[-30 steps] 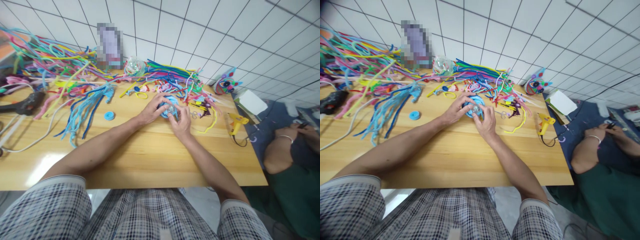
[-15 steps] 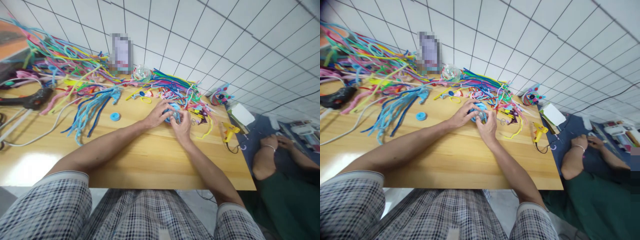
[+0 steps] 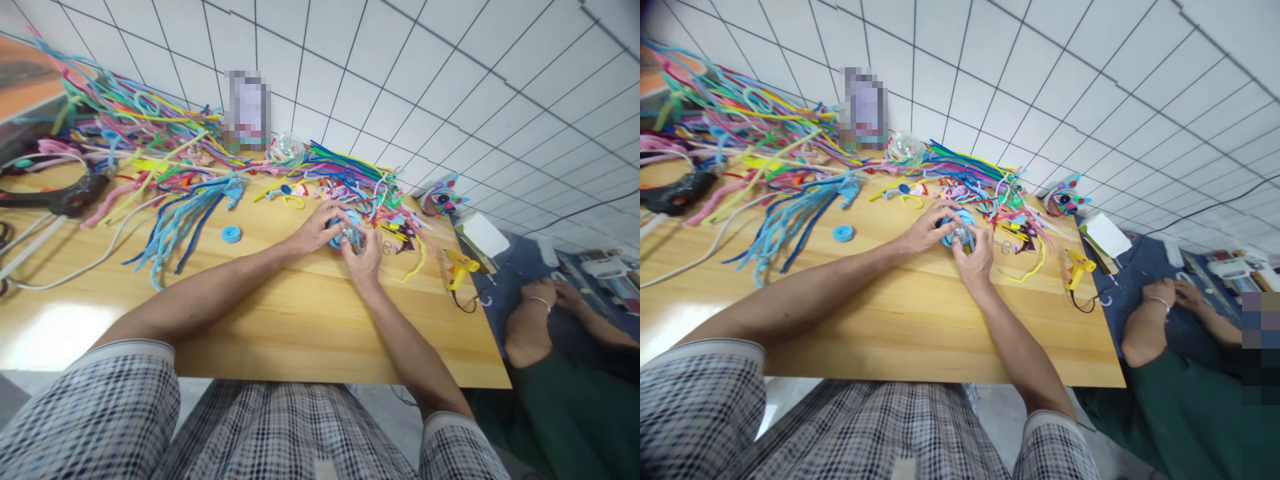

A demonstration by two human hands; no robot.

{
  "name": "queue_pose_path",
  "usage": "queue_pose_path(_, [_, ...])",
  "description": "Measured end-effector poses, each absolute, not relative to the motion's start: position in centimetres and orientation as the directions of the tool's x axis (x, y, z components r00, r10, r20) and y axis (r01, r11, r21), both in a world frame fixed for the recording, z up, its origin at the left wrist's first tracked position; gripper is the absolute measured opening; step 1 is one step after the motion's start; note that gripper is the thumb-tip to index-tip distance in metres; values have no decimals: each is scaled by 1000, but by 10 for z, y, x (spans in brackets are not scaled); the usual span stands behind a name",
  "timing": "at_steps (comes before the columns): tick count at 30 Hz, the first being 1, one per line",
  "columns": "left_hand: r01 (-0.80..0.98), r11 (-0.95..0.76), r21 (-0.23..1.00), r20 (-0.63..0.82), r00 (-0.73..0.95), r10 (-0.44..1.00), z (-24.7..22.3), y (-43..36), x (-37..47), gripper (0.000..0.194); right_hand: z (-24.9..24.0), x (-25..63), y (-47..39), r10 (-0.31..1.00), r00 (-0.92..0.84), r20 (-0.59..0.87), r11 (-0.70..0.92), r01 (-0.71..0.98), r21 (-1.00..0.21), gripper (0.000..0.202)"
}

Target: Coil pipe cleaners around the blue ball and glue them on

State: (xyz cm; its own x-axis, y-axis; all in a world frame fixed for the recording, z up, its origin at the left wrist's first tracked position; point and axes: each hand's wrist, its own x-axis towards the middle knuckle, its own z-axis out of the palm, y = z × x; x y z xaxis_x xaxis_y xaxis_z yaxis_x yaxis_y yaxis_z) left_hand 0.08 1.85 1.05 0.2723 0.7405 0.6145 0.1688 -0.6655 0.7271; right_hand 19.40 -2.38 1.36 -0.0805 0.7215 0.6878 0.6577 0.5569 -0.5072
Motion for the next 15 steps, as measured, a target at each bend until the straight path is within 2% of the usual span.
queue_pose_path(6, [115, -593, 797, 553, 255, 793, 13, 21, -3, 42, 14, 193, -26, 722, -97, 686, 561, 663, -497, 30])
queue_pose_path(9, [136, -594, 793, 550, 258, 794, 13, 26, -3, 42, 15, 194, -26, 716, -108, 689, 564, 672, -480, 30])
queue_pose_path(15, [145, -582, 800, 529, 289, 798, 12, 26, 0, 54, 15, 193, -27, 715, -118, 689, 571, 668, -478, 31])
